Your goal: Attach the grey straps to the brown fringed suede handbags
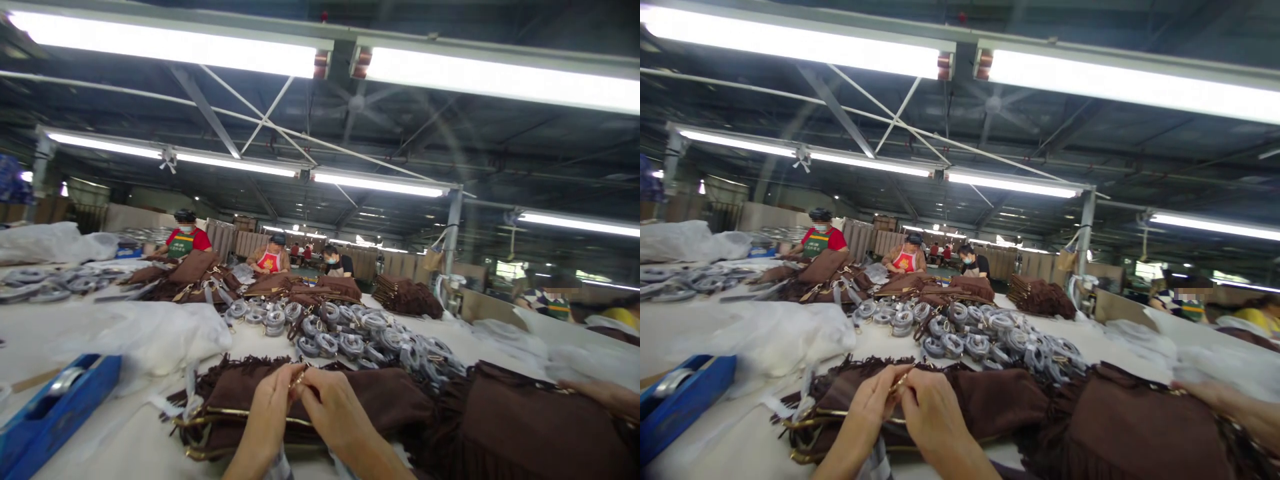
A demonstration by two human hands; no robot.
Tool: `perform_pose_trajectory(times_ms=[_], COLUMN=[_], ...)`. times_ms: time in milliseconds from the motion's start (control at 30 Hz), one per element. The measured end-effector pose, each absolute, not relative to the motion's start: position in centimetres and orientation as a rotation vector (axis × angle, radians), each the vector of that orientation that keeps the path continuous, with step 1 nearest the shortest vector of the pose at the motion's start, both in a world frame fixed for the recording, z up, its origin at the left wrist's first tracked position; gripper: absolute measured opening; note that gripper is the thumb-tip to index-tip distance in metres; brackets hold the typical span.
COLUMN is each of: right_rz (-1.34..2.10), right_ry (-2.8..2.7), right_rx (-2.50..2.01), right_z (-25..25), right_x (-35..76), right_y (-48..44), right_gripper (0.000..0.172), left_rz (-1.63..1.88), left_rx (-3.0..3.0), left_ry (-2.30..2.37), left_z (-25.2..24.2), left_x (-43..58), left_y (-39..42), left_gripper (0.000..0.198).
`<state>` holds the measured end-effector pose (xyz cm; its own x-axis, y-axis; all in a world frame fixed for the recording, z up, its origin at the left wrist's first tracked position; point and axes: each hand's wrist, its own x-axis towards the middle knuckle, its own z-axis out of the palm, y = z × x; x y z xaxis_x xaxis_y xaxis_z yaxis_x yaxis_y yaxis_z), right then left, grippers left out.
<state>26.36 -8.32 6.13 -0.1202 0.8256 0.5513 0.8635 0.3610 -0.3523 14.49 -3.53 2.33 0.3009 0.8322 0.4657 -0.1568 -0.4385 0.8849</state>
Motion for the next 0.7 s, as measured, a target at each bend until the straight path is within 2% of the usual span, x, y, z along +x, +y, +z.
perform_pose_trajectory(times_ms=[200, 433, 500, 567, 667, 700], right_rz=[-0.150, -0.115, 0.127, 0.518, 1.061, 1.193], right_ry=[-1.615, -1.756, -1.709, -1.550, -1.298, -1.263], right_rx=[-1.219, -1.034, -1.014, -0.985, -0.866, -0.836], right_z=[4.7, 4.9, 4.8, 4.3, 3.2, 2.8], right_x=[28.4, 28.3, 28.7, 29.8, 32.5, 33.4], right_y=[-8.8, -8.5, -7.9, -7.3, -6.6, -6.5], right_gripper=[0.019, 0.022, 0.026, 0.024, 0.028, 0.031], left_rz=[1.224, 0.963, 0.891, 0.734, 0.492, 0.424], left_rx=[2.513, 2.728, 2.693, 2.694, 2.808, 2.867], left_ry=[1.008, 0.566, 0.557, 0.593, 0.838, 0.942], left_z=[5.8, 11.2, 10.9, 9.2, 4.6, 3.1], left_x=[13.7, 15.1, 14.6, 13.2, 10.4, 9.6], left_y=[-3.4, -3.6, -2.9, -1.5, 1.4, 2.4], left_gripper=[0.048, 0.047, 0.046, 0.049, 0.068, 0.061])
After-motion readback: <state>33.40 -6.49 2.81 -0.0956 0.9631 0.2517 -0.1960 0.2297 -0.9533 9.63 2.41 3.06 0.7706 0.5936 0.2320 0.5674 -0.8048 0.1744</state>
